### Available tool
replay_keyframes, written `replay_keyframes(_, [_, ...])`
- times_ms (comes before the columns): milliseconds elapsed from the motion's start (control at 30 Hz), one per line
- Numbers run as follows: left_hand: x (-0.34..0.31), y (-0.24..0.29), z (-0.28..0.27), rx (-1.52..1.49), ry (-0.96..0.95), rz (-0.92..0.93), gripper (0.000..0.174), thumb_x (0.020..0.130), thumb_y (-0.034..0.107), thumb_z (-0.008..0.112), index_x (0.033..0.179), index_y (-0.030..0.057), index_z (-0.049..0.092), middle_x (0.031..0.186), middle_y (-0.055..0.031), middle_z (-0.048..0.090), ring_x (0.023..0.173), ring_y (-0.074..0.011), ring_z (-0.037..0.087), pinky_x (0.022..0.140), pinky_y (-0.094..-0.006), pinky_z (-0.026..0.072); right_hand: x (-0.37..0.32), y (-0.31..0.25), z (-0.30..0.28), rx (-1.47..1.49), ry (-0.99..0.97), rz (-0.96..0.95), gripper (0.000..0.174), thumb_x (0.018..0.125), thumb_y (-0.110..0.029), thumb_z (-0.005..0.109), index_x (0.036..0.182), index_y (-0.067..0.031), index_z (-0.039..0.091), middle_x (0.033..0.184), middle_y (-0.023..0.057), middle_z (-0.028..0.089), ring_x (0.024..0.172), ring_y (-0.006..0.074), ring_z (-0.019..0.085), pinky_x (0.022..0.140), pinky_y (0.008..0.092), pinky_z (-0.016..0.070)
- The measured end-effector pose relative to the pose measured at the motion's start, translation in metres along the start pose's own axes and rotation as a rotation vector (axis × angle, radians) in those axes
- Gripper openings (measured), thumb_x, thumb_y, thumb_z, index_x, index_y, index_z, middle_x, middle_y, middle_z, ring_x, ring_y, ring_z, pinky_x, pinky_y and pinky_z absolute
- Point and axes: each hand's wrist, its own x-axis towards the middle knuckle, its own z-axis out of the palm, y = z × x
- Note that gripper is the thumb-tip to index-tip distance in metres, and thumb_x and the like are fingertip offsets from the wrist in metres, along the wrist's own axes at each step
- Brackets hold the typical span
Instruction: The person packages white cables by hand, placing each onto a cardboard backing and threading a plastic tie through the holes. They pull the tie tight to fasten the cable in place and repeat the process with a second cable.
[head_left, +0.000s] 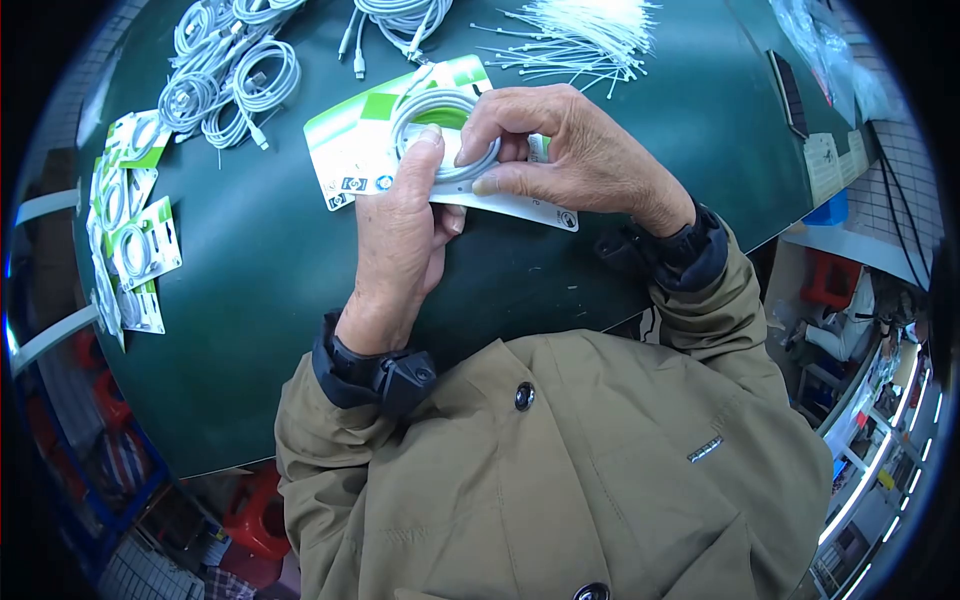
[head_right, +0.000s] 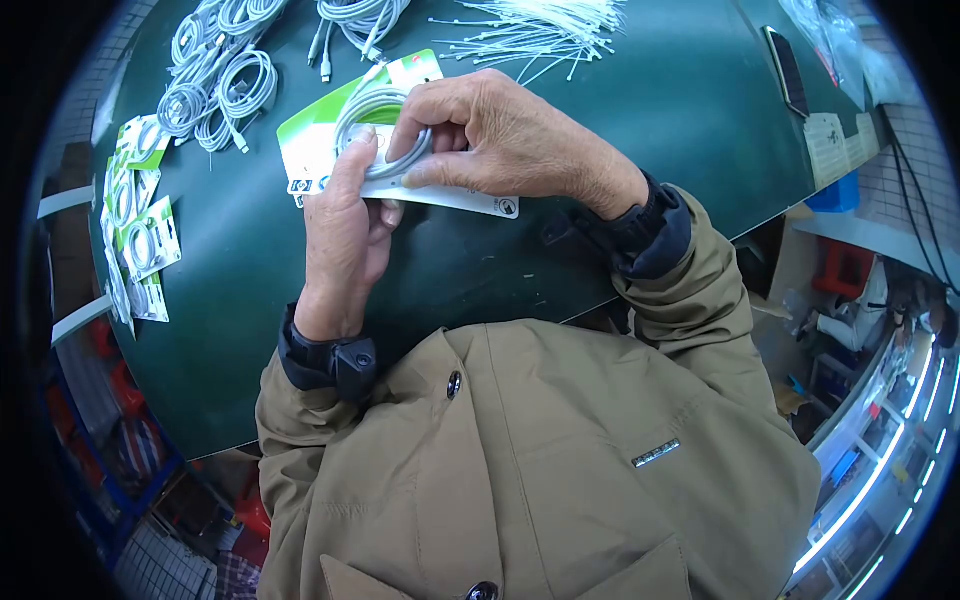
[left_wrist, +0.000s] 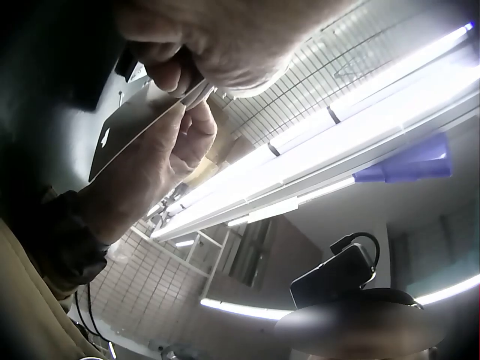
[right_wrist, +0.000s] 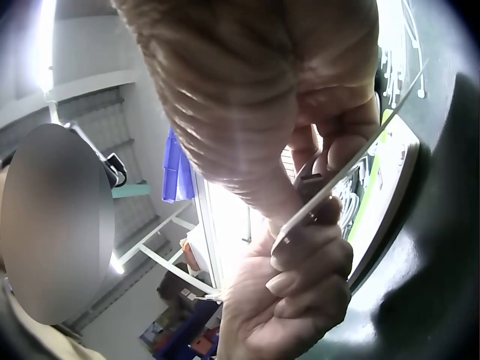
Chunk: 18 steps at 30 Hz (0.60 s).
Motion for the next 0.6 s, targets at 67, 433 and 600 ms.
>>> replay_keyframes(67, [0.0, 0.0, -0.001, 0.004, -0.008, -0.001, 0.025, 0.106, 0.024, 0.063, 0.119, 0.0024, 0.063, 0.084, -0.0037, 0.067, 0.057, -0.0068, 0.057, 0.046, -0.0217, 0.0402, 0.0, -0.002, 0.001, 0.004, 0.001, 0.002, 0.016, 0.089, -0.013, 0.083, 0.103, -0.0066, 0.078, 0.094, 0.0039, 0.07, 0.076, 0.0121, 0.064, 0.07, 0.0263, 0.0554])
replay_keyframes(433, [0.0, 0.002, 0.0, 0.033, -0.01, 0.023, 0.026, 0.105, 0.025, 0.064, 0.118, 0.0026, 0.064, 0.084, -0.0028, 0.067, 0.056, -0.0066, 0.056, 0.046, -0.0217, 0.0417, -0.002, -0.012, 0.003, -0.019, 0.037, -0.042, 0.015, 0.087, -0.006, 0.083, 0.1, -0.004, 0.077, 0.092, 0.0043, 0.068, 0.076, 0.0132, 0.065, 0.069, 0.0269, 0.0565])
replay_keyframes(600, [0.0, 0.003, 0.0, 0.051, -0.005, 0.046, 0.026, 0.104, 0.025, 0.065, 0.117, 0.0027, 0.065, 0.082, -0.002, 0.067, 0.052, -0.0065, 0.055, 0.043, -0.0205, 0.0401, -0.002, -0.013, 0.002, 0.021, 0.03, -0.012, 0.016, 0.085, -0.005, 0.084, 0.1, -0.0042, 0.078, 0.09, 0.0037, 0.068, 0.076, 0.0127, 0.066, 0.07, 0.0267, 0.0572])
